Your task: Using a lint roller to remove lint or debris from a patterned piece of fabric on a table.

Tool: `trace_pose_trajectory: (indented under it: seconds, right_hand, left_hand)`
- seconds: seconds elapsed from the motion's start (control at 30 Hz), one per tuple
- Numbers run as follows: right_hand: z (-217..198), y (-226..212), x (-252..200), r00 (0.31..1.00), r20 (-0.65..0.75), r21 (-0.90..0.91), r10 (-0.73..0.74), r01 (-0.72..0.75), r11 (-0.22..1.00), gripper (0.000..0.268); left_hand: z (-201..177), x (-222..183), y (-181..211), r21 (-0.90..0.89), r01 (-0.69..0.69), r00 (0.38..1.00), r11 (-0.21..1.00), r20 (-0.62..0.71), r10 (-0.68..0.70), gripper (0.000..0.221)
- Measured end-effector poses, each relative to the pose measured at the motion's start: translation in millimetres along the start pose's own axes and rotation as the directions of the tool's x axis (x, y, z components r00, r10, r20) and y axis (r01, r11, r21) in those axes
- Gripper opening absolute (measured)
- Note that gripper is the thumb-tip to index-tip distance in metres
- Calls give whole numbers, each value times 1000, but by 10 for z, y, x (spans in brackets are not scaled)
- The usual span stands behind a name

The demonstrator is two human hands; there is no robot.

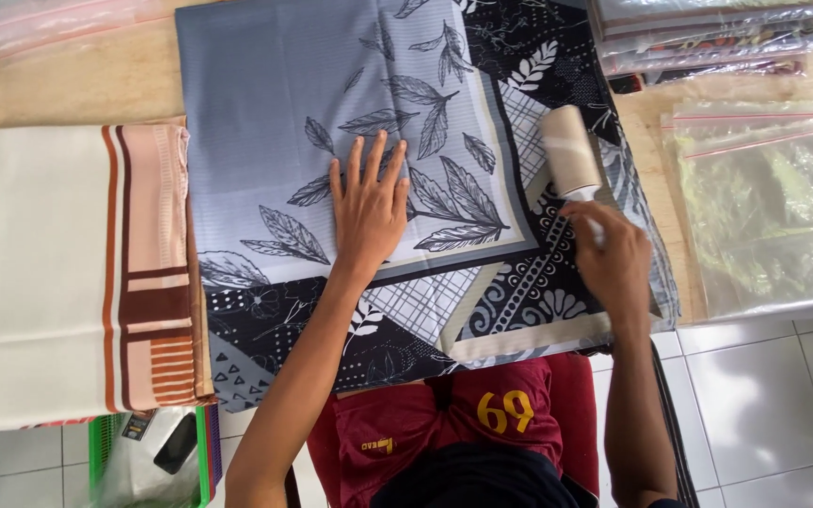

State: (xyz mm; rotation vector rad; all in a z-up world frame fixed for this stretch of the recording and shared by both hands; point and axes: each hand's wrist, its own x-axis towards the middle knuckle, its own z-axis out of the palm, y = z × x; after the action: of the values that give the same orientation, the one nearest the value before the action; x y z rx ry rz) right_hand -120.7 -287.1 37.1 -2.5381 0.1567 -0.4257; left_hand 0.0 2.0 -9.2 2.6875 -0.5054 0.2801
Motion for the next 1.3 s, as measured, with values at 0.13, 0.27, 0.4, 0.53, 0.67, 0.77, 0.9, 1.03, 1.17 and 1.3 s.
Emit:
trace_pose_trajectory:
  seconds: [0.13,0.27,0.4,0.53,0.67,0.77,0.9,1.03,1.17,1.3]
  right_hand:
    - [-264,-149,-19,1000,2,120,25,-25,992,28]
    - [-230,-338,38,998,19,344,-55,45,938,30]
    - [-165,-508,282,919,263,327,-293,200,923,32]
    - [167,-557,529,810,343,186,-475,437,880,28]
    - [559,-632,799,734,306,191,-606,577,794,27]
    - [766,-647,940,656,268,-27,-705,737,675,21]
    - [821,-654,940,557,288,-136,-779,829,542,22]
    - [838,-497,591,506,360,-24,-784,845,535,26]
    - [529,-606,-25,429,369,92,-824,866,492,42]
    - [300,-539,-512,320,445,189,-836,879,437,54]
  left_hand:
    - [76,16,-42,-33,-2,1000,999,-23,1,48]
    - [-66,101,-177,-304,47,993,952,-85,-76,50]
    - [-635,225,-138,-694,-91,977,714,-200,-71,40]
    - [-879,549,-149,-710,-244,968,661,-142,205,29]
    - [-849,930,-104,-782,-219,951,584,-38,306,32]
    - [-699,1182,-142,-819,-117,933,561,103,346,38]
    - [-290,1292,-282,-609,-1,870,793,391,301,40]
    - [-218,1210,-350,-537,78,820,840,513,252,63]
    - [-309,1132,-345,-506,153,796,849,572,198,70]
    - [-272,1099,-357,-553,103,807,827,532,256,69]
